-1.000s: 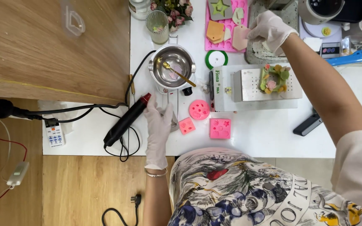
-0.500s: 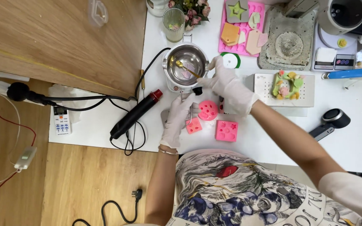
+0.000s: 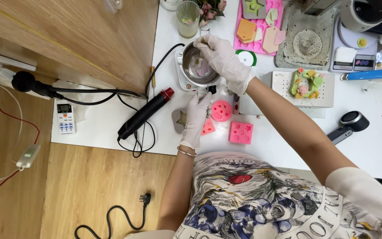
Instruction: Demolding finished wax pieces and pouring melted wax into silicone molds.
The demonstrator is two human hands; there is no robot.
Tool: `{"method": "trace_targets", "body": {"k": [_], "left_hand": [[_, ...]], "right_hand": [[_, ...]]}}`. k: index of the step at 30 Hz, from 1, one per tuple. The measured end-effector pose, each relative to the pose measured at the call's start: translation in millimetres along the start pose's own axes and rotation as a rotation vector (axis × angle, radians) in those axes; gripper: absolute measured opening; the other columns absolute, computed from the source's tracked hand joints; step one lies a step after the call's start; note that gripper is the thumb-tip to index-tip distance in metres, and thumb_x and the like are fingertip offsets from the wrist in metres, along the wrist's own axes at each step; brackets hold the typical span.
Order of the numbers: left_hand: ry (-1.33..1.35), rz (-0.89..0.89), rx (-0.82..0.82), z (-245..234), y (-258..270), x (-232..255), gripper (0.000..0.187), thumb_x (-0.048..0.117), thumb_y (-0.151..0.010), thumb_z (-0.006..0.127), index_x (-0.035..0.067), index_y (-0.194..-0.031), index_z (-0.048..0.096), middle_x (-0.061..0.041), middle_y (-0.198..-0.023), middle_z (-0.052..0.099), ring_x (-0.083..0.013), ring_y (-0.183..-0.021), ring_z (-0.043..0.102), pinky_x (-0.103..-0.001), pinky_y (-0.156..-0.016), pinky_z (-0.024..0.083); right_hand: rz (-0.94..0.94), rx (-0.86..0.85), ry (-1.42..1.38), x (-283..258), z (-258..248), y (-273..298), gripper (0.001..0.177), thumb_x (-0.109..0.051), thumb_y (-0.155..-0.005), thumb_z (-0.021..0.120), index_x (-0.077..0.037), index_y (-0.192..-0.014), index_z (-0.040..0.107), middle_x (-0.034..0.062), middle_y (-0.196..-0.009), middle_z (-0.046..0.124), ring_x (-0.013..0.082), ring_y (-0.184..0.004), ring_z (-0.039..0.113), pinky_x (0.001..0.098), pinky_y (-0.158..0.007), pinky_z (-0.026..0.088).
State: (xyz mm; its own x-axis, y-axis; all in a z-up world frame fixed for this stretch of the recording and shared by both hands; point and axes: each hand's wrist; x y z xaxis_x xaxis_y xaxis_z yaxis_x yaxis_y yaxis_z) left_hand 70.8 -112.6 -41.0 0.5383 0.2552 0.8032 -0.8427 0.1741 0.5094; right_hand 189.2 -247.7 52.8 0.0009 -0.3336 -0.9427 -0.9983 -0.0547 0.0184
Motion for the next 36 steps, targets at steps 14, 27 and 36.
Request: {"method": "trace_targets", "body": {"k": [14,27,36], "left_hand": [[0.090,-0.058,-0.069,-9,-5,2,0.021,0.023,-0.100,0.065,0.004,-0.093,0.062,0.002,-0.064,0.054,-0.0067,-0.046,0.046,-0.024,-0.040,0.036],[0.064,-0.074,-0.064,-10,-1,8,0.020,0.024,-0.100,0.066,0.006,-0.094,0.060,0.001,-0.065,0.054,-0.0059,-0.047,0.047,-0.023,-0.040,0.037],[0.062,-0.082,-0.047,-11,-6,4,0.021,0.024,-0.099,0.067,0.006,-0.092,0.059,0.001,-0.065,0.055,-0.0063,-0.047,0.048,-0.024,-0.040,0.038]], "right_hand": [[-0.211,-0.117,0.287,31,-35,43,0.014,-0.008,-0.106,0.058,-0.004,-0.116,0.067,0.0049,-0.089,0.065,0.0122,-0.073,0.058,0.0266,-0.067,0.049],[-0.410,-0.142,0.491,27,-29,48,0.017,-0.002,-0.100,0.058,-0.005,-0.116,0.063,0.0124,-0.098,0.066,0.0257,-0.078,0.066,0.0361,-0.068,0.054],[-0.409,-0.171,0.534,22,-26,39,0.021,-0.002,-0.098,0.060,-0.002,-0.118,0.063,0.0147,-0.097,0.066,0.0272,-0.075,0.064,0.0363,-0.065,0.051]]}}
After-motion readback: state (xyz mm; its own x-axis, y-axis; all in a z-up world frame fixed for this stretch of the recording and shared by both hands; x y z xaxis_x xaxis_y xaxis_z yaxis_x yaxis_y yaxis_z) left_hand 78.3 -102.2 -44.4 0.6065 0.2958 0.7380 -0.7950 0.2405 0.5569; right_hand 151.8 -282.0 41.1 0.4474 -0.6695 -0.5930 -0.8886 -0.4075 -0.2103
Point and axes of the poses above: each hand's wrist, its own y-axis away from the middle knuckle, its own z-axis out of the palm, x = y × z
